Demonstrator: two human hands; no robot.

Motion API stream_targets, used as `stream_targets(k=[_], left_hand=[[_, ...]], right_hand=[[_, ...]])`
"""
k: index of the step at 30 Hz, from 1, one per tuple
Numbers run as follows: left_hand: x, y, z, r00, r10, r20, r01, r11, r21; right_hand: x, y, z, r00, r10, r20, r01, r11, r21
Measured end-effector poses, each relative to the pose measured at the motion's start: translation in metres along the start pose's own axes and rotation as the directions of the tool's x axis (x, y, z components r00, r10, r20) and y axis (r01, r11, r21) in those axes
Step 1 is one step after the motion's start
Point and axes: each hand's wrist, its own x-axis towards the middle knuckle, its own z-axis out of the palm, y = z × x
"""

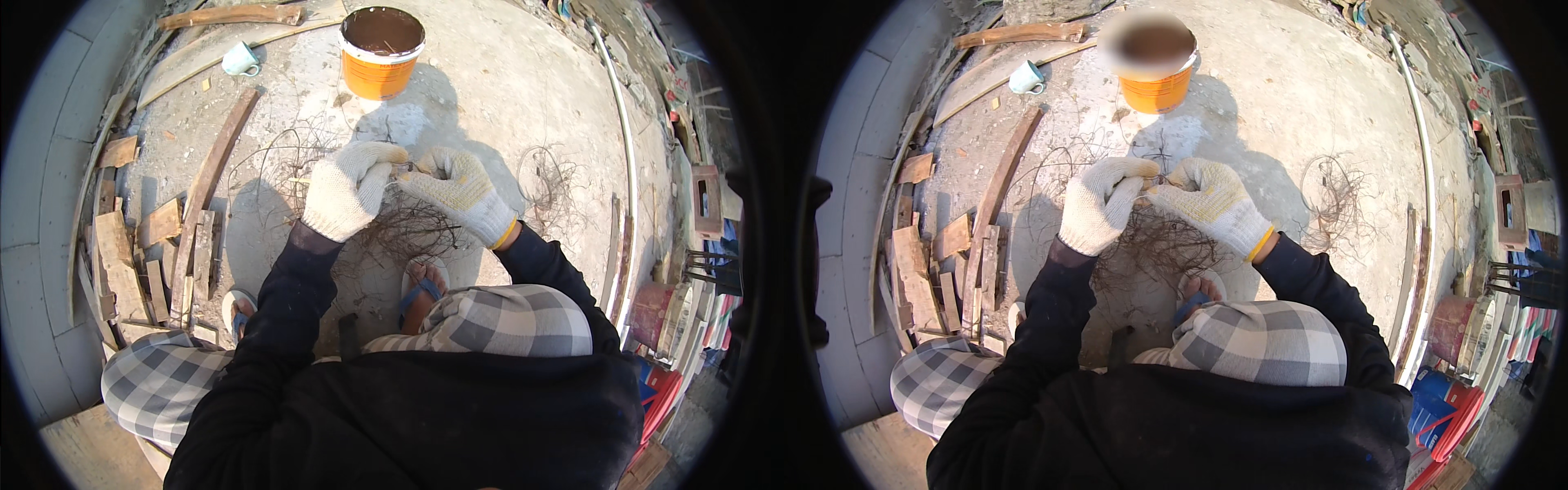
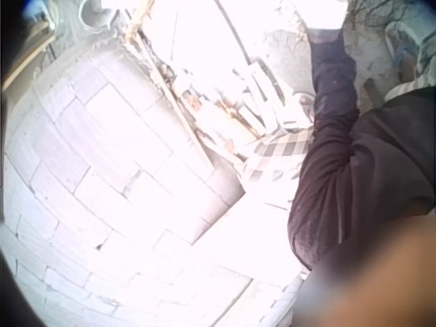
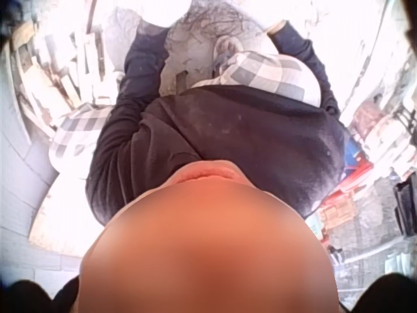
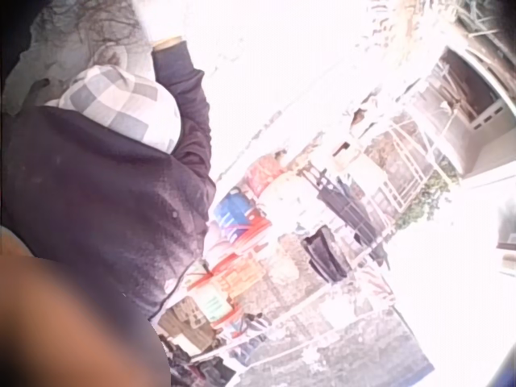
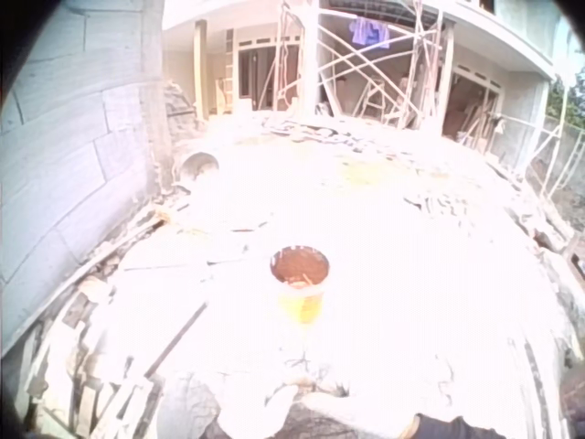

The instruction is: The person squats on a concrete floor and uses gloved hands to untangle and separate thin metal wires from a pile. They repeatedly pick up wire segments, straighten them, and place them into an orange bucket nearby.

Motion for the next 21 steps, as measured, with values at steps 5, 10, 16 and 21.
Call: stream_targets(k=[5,10,16,21], left_hand=[[-0.001,0.011,-0.005,0.976,-0.218,-0.015,0.214,0.966,-0.147],[0.001,0.037,-0.006,0.926,-0.362,0.104,0.375,0.911,-0.169],[0.009,0.049,-0.014,0.850,-0.424,0.313,0.516,0.544,-0.661],[0.007,0.034,-0.013,0.838,-0.361,0.409,0.518,0.761,-0.390]], right_hand=[[-0.001,0.001,0.004,0.994,-0.063,-0.094,0.036,0.963,-0.268],[-0.003,-0.001,0.005,0.955,-0.225,-0.192,0.116,0.883,-0.455],[-0.002,0.006,-0.013,0.773,-0.609,-0.178,0.416,0.698,-0.583],[-0.005,0.007,-0.016,0.741,-0.659,-0.126,0.502,0.669,-0.549]])
